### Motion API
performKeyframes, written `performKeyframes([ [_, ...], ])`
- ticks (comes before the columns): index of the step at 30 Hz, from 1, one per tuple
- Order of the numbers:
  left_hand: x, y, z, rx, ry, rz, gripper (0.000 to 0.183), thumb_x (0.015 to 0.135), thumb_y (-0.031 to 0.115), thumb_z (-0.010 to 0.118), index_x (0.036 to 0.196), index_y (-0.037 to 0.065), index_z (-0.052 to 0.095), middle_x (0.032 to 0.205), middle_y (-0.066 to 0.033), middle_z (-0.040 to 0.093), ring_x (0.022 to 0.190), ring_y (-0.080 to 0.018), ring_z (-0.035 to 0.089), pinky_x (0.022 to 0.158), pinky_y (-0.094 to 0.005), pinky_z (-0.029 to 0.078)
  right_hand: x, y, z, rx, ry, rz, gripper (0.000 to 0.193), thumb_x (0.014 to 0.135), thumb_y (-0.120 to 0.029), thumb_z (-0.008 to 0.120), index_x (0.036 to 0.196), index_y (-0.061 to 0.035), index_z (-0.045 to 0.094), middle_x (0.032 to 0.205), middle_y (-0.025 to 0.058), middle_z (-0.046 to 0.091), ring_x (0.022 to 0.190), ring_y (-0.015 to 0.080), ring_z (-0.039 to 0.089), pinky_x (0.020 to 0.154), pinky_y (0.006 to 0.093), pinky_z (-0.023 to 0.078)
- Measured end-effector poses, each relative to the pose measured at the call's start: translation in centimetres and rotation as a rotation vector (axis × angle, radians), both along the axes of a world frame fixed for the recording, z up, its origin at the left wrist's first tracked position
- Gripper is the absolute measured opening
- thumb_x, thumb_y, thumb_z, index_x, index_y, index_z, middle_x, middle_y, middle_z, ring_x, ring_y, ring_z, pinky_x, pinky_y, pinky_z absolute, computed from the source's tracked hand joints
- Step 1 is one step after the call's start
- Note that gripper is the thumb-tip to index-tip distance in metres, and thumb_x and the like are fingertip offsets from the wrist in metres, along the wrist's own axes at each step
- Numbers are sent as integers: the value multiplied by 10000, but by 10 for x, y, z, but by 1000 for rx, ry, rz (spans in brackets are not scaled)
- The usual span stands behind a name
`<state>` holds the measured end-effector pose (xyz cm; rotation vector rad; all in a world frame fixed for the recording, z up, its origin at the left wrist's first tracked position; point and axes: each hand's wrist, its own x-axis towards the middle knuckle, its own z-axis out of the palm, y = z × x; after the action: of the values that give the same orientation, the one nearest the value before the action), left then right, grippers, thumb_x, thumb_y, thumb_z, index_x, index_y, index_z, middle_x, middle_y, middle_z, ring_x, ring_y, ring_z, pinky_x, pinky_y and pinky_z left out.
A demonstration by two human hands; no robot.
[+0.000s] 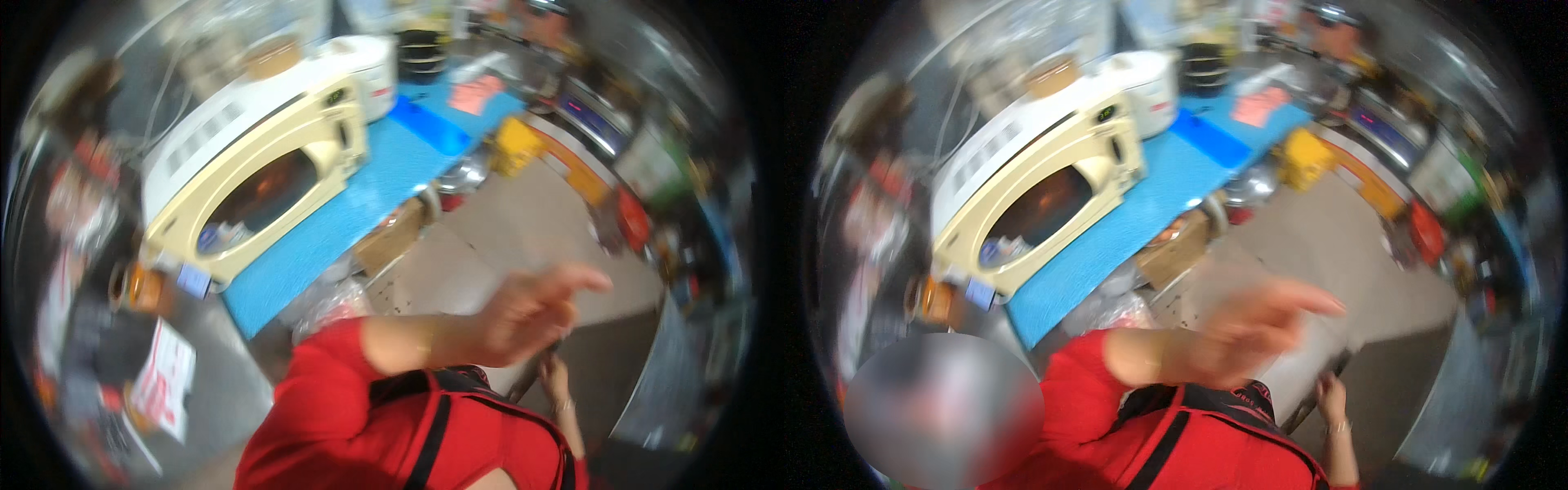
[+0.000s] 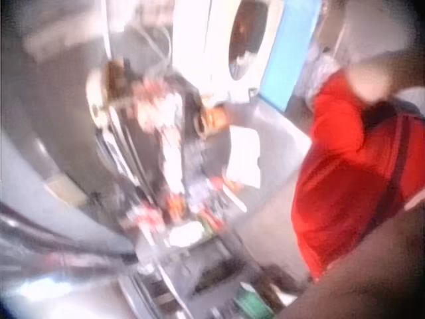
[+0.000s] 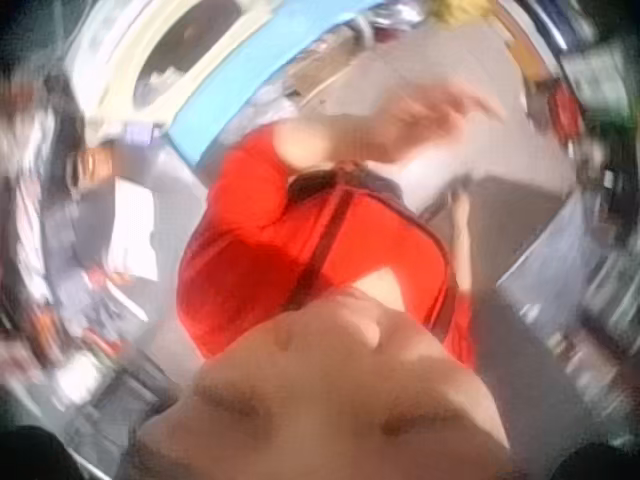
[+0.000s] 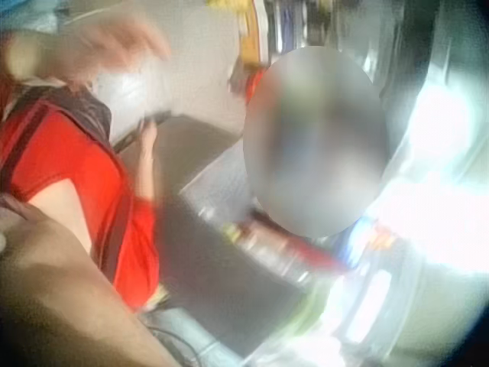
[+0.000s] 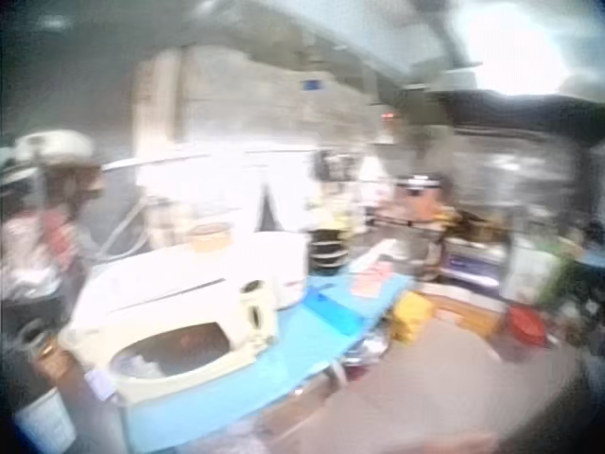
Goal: The person assembles a takeout meal by adding toppings and sauces to a bowl of rice, then places it in a plastic bag with chopsticks. They also add a fried egg from a rice cooker to the bowl before packaging.
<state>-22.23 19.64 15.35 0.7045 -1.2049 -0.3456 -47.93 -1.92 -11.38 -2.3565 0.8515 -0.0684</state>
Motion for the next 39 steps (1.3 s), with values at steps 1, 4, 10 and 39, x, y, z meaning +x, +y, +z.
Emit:
performKeyframes([
  [1, -5, -27, -10, 24, 64, 51, 253, 918, 129, 459, 1162, 67, 466, 629, -24, 452, 574, -92, 445, 540, -250, 384, -23, -14, -17, 26, 174, -46, 132, 811, -82, 564, 900, 9, 597, 818, 215, 616, 760, 363, 608, 679, 391, 478],
  [4, -16, -58, -31, 230, 289, 153, 173, 928, 139, 464, 1082, 60, 473, 704, -42, 506, 660, -104, 487, 632, -253, 412, -48, -50, -49, 1, 410, 172, 182, 827, -140, 535, 947, -26, 611, 874, 215, 625, 812, 359, 610, 716, 391, 473],
  [10, -5, -12, -53, 260, 331, 694, 176, 952, 172, 434, 1077, 60, 486, 616, 6, 412, 534, -96, 385, 516, -242, 339, 115, -95, -57, -49, 443, 620, 192, 832, -163, 530, 957, -48, 618, 888, 202, 629, 820, 352, 612, 721, 390, 475],
  [39, -208, 589, -193, 576, 887, 2506, 151, 865, 120, 589, 981, 24, 591, 704, -9, 527, 604, -81, 485, 542, -222, 401, 263, 503, 78, -147, 503, 1845, 207, 820, -178, 569, 1012, -124, 625, 898, 121, 640, 816, 302, 617, 708, 382, 489],
])
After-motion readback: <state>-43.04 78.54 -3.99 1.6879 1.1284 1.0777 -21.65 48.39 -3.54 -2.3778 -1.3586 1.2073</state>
